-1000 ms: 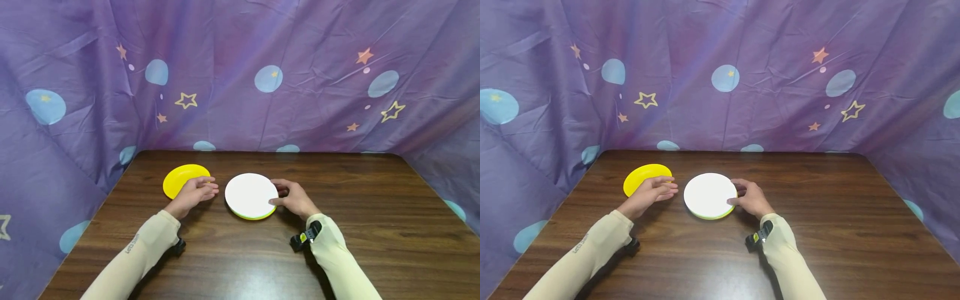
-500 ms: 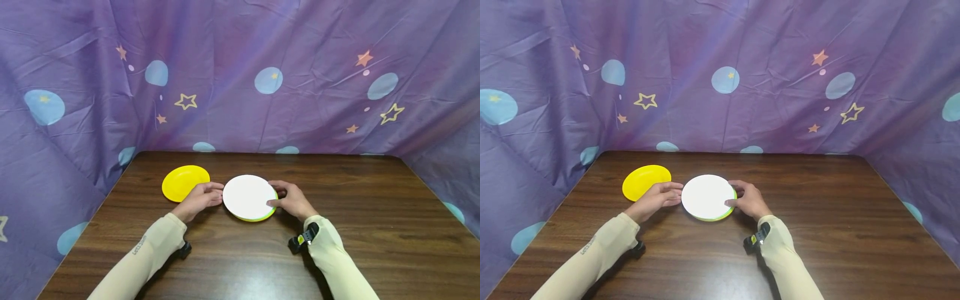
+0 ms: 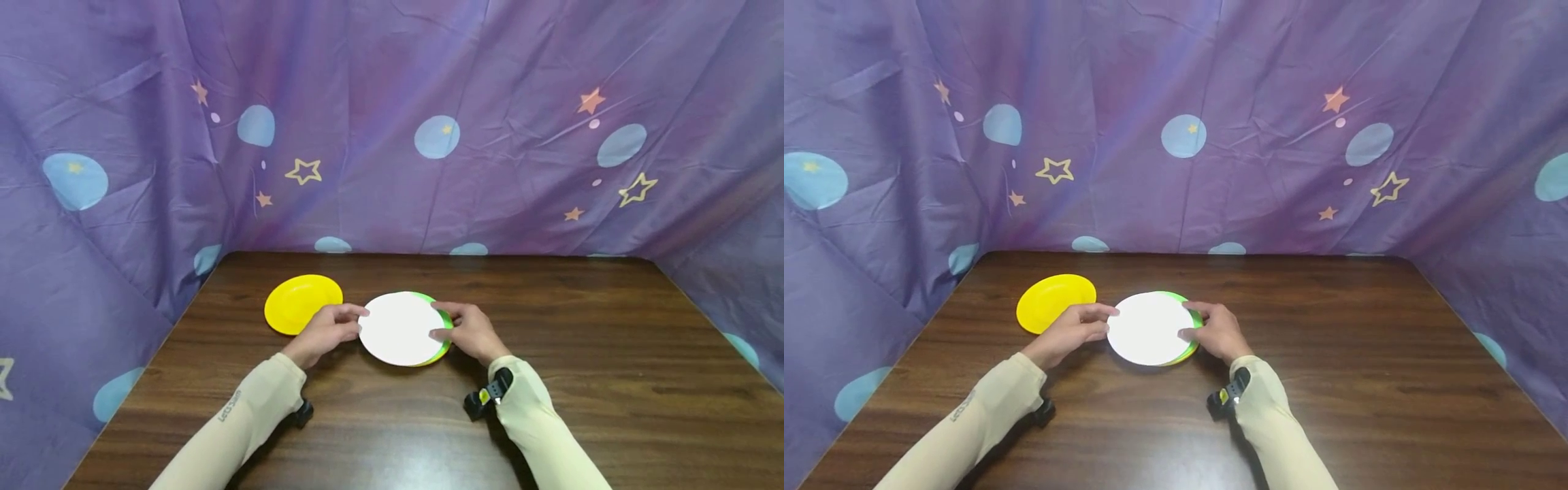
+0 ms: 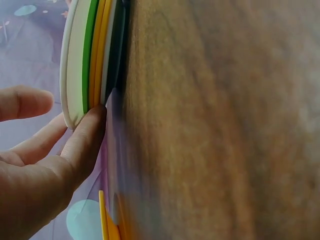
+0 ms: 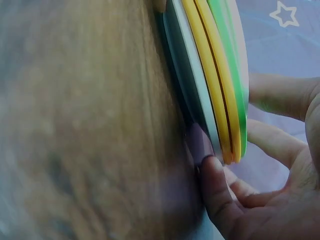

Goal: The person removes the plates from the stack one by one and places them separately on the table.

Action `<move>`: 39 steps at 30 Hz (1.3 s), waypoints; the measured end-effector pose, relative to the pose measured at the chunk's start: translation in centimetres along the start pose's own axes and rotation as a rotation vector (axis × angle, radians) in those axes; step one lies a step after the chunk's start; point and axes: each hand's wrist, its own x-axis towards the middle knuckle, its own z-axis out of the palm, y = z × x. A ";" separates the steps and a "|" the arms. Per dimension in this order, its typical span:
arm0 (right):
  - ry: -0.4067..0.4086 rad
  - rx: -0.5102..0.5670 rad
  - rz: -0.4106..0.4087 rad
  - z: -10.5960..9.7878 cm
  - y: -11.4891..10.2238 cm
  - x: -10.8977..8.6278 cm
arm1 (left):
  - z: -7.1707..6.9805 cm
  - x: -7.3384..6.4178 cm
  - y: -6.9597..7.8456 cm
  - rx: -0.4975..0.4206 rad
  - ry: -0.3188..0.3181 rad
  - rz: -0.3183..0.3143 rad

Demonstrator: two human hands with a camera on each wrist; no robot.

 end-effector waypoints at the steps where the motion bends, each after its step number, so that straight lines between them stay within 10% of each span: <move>1: 0.003 -0.006 0.003 0.1 0.0 0.0 | 0.0 0.0 0.0 0.005 0.001 0.000; 14: -0.042 -0.122 -0.070 0.2 -0.4 -0.4 | -0.1 0.0 -0.1 0.139 0.041 -0.002; 39: -0.013 -0.151 -0.055 -0.5 -0.7 -0.7 | -1.4 -0.4 0.0 0.041 -0.018 0.018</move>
